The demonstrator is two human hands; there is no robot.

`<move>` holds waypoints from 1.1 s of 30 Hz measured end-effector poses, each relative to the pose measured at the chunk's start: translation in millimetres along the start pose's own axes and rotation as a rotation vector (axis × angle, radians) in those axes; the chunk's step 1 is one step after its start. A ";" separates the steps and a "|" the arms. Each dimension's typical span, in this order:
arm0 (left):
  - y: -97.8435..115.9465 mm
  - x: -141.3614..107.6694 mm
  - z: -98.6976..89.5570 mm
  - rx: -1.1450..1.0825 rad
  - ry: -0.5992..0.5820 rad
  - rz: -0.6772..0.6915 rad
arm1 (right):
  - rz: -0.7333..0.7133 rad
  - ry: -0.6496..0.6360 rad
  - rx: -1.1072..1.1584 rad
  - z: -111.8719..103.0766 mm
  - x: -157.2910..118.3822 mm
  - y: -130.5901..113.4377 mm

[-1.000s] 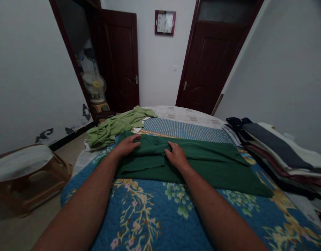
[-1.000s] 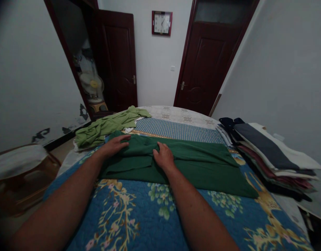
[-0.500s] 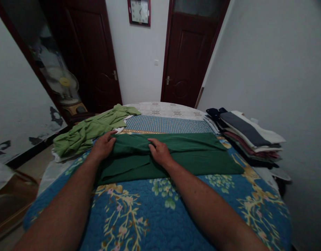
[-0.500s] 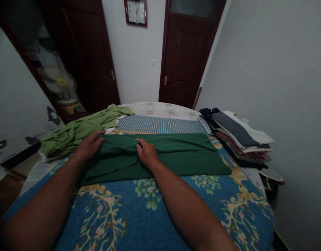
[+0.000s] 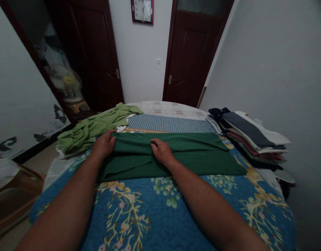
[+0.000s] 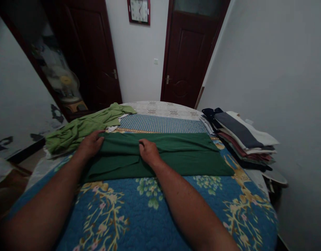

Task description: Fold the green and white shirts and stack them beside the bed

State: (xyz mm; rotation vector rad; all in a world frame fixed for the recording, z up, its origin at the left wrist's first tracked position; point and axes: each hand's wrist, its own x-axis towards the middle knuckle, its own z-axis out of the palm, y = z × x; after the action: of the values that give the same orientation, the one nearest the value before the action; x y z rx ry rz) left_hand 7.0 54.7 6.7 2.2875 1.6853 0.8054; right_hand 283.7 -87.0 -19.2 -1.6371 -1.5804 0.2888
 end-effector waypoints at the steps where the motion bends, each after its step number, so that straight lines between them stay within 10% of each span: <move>1: 0.2 -1.1 0.4 0.004 0.002 -0.010 | 0.018 0.000 -0.016 -0.8 -0.1 -0.6; 11: 23.5 -10.0 -10.2 -0.008 0.294 0.141 | -0.015 0.208 -0.130 -15.4 2.9 1.7; 20: 74.0 -45.9 51.2 0.126 -0.243 0.423 | -0.034 -0.279 -0.472 10.7 -24.5 -16.6; 33: 74.4 -40.4 56.3 0.377 -0.315 0.159 | 0.044 -0.221 -0.436 -0.9 -30.1 -15.2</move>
State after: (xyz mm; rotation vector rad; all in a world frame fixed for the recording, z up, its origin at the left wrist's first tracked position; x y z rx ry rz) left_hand 89.6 1.4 -19.1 2.6463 1.6327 0.1365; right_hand 267.7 -116.7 -19.4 -2.0290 -1.8715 0.1574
